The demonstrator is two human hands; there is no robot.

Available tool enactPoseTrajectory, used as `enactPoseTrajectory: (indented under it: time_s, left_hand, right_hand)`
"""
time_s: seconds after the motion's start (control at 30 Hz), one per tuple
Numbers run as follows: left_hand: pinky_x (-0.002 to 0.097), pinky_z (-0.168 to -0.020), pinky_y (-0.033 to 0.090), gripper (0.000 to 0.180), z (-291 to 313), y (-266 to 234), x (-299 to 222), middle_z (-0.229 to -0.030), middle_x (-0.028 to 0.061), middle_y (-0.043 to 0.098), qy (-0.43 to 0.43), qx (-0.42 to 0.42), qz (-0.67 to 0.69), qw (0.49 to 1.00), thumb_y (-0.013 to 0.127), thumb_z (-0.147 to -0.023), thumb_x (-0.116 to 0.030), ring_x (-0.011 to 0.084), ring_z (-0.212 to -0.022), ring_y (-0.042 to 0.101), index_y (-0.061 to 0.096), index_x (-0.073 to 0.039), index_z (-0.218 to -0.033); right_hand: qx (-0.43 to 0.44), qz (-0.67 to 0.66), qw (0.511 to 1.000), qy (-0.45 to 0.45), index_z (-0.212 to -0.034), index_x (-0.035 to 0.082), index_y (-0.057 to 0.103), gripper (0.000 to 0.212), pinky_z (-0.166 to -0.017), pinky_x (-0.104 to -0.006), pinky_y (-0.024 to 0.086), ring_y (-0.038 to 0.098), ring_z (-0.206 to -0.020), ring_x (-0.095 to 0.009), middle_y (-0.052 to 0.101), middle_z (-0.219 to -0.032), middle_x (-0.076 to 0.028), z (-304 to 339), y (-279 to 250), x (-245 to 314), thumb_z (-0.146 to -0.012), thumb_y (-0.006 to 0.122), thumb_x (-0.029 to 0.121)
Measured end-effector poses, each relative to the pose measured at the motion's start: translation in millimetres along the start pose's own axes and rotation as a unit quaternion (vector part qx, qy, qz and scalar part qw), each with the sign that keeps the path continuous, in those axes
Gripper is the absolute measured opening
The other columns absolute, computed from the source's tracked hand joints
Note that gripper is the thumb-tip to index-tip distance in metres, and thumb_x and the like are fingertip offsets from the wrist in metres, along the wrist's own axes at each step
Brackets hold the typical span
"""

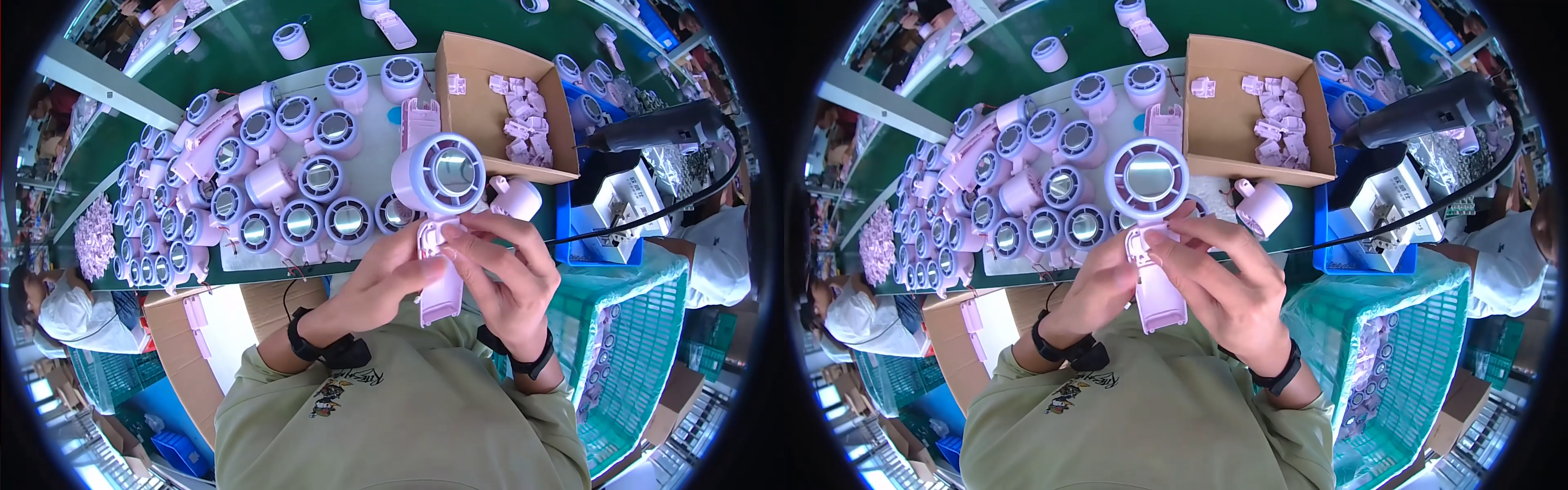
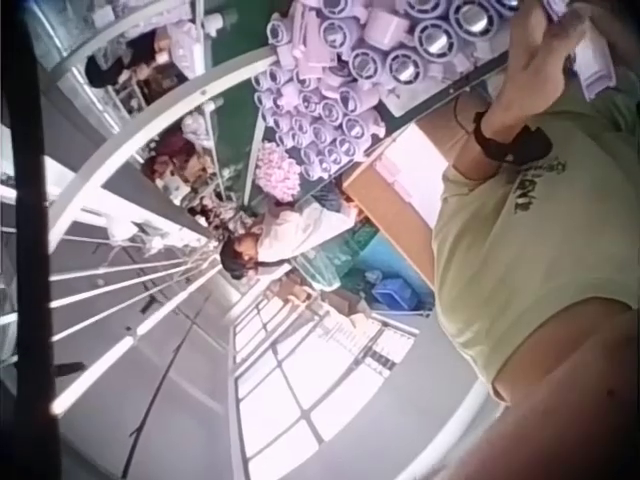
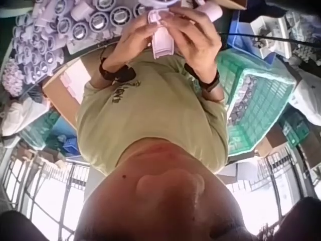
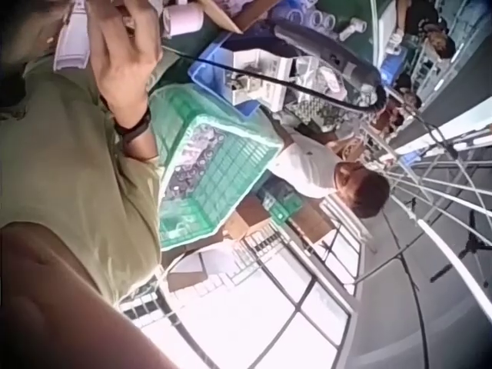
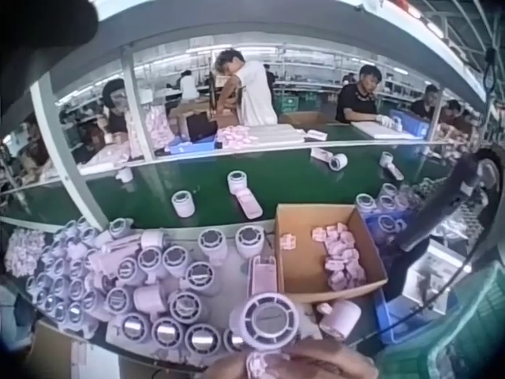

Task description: The person assembles handheld fans by fitting a handle piece onto the fan head and driving a screw with a power screwdriver. They repeat this process for several fans, picking up components from the table and a box.

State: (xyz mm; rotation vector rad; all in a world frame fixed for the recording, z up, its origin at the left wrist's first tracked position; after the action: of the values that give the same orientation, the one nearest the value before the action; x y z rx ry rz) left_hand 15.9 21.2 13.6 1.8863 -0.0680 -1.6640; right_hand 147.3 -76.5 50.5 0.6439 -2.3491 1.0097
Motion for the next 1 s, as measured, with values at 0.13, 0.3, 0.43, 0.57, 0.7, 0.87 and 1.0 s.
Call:
enactPoseTrajectory:
  time_s: [0.13,0.3,0.43,0.57,0.7,0.87,1.0]
  left_hand:
    - [0.0248,-0.081,0.047,0.041,3.3,-1.8,0.4,-0.122,0.0093,0.055,-0.051,-0.061,-0.118,0.990,0.044,-0.100,-0.016,0.0129,-0.103,0.057,0.040,0.002,-0.137]
    - [0.0384,-0.103,0.038,0.055,-4.6,16.4,-5.8,-0.129,0.0214,0.055,0.163,-0.046,-0.257,0.951,0.039,-0.100,-0.036,0.0315,-0.120,0.054,0.040,0.006,-0.136]
    - [0.0384,-0.098,0.043,0.051,-7.0,22.3,-10.4,-0.118,0.0272,0.060,0.100,-0.050,-0.147,0.983,0.039,-0.100,-0.036,0.0341,-0.113,0.058,0.047,0.006,-0.128]
    - [0.0350,-0.077,0.057,0.036,-11.1,9.8,-23.6,-0.122,0.0251,0.057,0.052,0.052,-0.045,0.996,0.036,-0.102,-0.020,0.0315,-0.113,0.059,0.045,0.004,-0.128]
    - [0.0334,-0.073,0.058,0.035,-15.5,-0.1,-24.7,-0.119,0.0252,0.059,0.013,0.060,0.034,0.997,0.037,-0.103,-0.023,0.0302,-0.109,0.061,0.047,0.003,-0.123]
    - [0.0290,-0.071,0.055,0.031,-11.9,-9.1,-22.5,-0.116,0.0221,0.062,-0.025,0.018,0.023,0.999,0.038,-0.103,-0.023,0.0264,-0.103,0.064,0.049,0.003,-0.116]
    - [0.0256,-0.072,0.053,0.029,-9.3,-9.8,-19.8,-0.112,0.0203,0.064,0.002,0.000,-0.057,0.998,0.038,-0.103,-0.023,0.0232,-0.101,0.064,0.051,0.001,-0.113]
  right_hand:
    - [-0.075,-0.172,0.977,0.101,-0.111,0.000,0.061,0.031,-0.071,-0.0274,0.053,0.064,-0.086,-0.017,0.063,-0.102,-0.011,15.5,17.7,-1.3,-0.082,0.071,0.003]
    - [0.086,-0.467,0.835,0.277,-0.110,0.000,0.056,0.022,-0.055,-0.0226,0.049,0.060,-0.064,-0.009,0.061,-0.081,-0.006,25.8,18.3,0.8,-0.099,0.054,0.018]
    - [0.192,-0.548,0.741,0.337,-0.107,0.001,0.053,0.031,-0.050,-0.0224,0.045,0.057,-0.057,-0.010,0.059,-0.080,-0.006,33.0,19.2,-8.5,-0.104,0.040,0.029]
    - [0.162,-0.528,0.748,0.369,-0.107,0.001,0.053,0.032,-0.042,-0.0219,0.038,0.050,-0.047,-0.009,0.057,-0.072,-0.005,22.4,26.5,4.2,-0.104,0.040,0.030]
    - [0.143,-0.499,0.763,0.386,-0.108,0.002,0.052,0.032,-0.039,-0.0203,0.036,0.051,-0.048,-0.009,0.057,-0.073,-0.005,16.6,32.4,6.3,-0.103,0.041,0.032]
    - [0.144,-0.524,0.729,0.416,-0.110,0.002,0.051,0.033,-0.037,-0.0204,0.037,0.052,-0.049,-0.009,0.058,-0.077,-0.005,12.8,33.4,8.0,-0.103,0.042,0.033]
    - [0.131,-0.515,0.718,0.450,-0.108,0.003,0.054,0.034,-0.037,-0.0203,0.037,0.054,-0.050,-0.010,0.058,-0.076,-0.005,11.9,35.2,7.7,-0.102,0.044,0.034]
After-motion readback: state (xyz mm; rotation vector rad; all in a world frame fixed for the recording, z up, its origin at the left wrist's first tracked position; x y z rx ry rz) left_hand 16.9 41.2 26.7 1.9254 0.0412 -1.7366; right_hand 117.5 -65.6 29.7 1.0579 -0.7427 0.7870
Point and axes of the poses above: each hand's wrist, its own z-axis away from the middle knuckle, its own y-axis out of the palm, x = y × z, the point moved 1 cm from there along -z, towards the middle knuckle
